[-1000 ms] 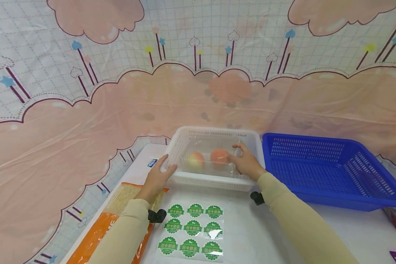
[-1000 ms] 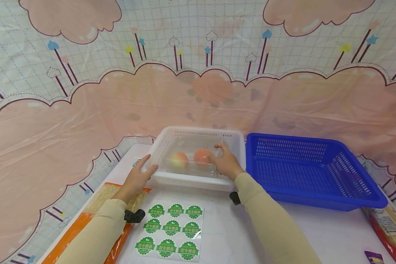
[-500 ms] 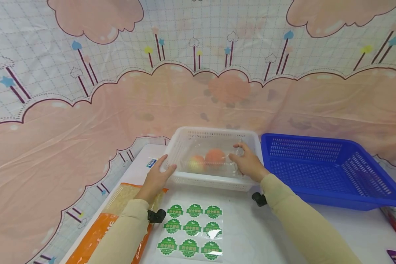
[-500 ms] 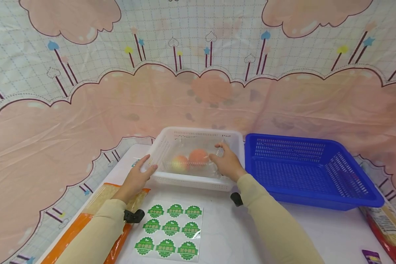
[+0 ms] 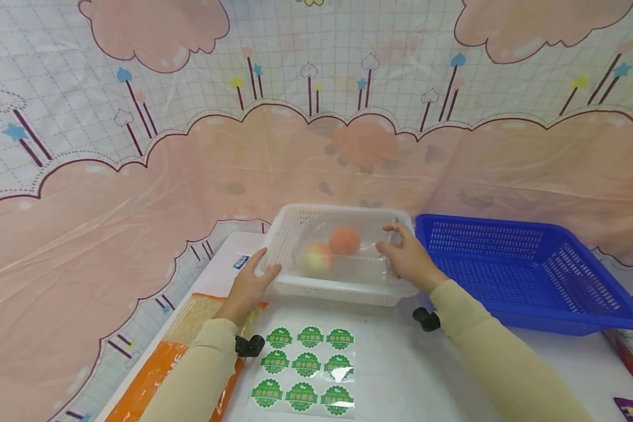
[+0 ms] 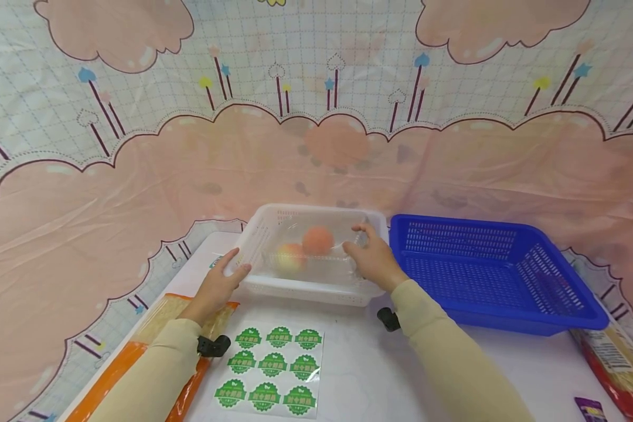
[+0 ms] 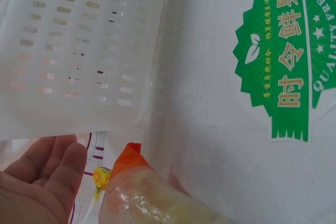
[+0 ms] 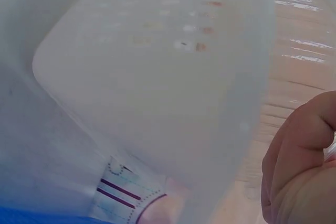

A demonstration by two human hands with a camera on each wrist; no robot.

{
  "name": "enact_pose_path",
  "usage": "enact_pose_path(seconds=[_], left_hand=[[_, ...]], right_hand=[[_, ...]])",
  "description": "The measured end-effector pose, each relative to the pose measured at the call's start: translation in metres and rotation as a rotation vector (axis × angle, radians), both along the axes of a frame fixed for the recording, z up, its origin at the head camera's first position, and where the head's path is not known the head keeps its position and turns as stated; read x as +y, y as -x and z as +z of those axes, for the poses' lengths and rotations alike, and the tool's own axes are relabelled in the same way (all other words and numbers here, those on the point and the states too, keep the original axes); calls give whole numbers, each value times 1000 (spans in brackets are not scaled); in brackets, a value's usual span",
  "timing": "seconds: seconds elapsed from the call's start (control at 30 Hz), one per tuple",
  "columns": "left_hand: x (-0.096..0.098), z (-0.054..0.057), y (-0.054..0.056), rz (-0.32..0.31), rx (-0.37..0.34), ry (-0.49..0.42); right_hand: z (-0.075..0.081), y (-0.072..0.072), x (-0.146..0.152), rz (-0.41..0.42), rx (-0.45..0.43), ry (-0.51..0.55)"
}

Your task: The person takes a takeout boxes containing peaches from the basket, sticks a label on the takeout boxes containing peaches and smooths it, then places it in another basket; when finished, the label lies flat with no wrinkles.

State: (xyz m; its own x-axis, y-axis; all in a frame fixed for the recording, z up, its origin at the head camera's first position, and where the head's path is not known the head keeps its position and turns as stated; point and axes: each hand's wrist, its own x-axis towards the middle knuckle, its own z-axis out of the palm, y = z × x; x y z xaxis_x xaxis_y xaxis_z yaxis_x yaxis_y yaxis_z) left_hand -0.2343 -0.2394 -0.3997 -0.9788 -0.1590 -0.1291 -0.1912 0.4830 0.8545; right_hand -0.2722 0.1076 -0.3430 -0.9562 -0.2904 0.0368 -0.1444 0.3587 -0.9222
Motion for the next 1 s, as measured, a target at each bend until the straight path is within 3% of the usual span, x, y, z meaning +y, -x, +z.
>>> enact_pose_path(seconds=[0.5, 0.7, 1.0], left_hand=[[1, 3, -3, -4, -13, 6], [2, 3, -3, -11, -4, 13], [2, 3, -3, -1, -13, 15]], right_hand=[[22, -18, 26, -11, 49, 72], [27, -28, 35, -36, 52, 59], [31, -42, 49, -41, 83, 126]])
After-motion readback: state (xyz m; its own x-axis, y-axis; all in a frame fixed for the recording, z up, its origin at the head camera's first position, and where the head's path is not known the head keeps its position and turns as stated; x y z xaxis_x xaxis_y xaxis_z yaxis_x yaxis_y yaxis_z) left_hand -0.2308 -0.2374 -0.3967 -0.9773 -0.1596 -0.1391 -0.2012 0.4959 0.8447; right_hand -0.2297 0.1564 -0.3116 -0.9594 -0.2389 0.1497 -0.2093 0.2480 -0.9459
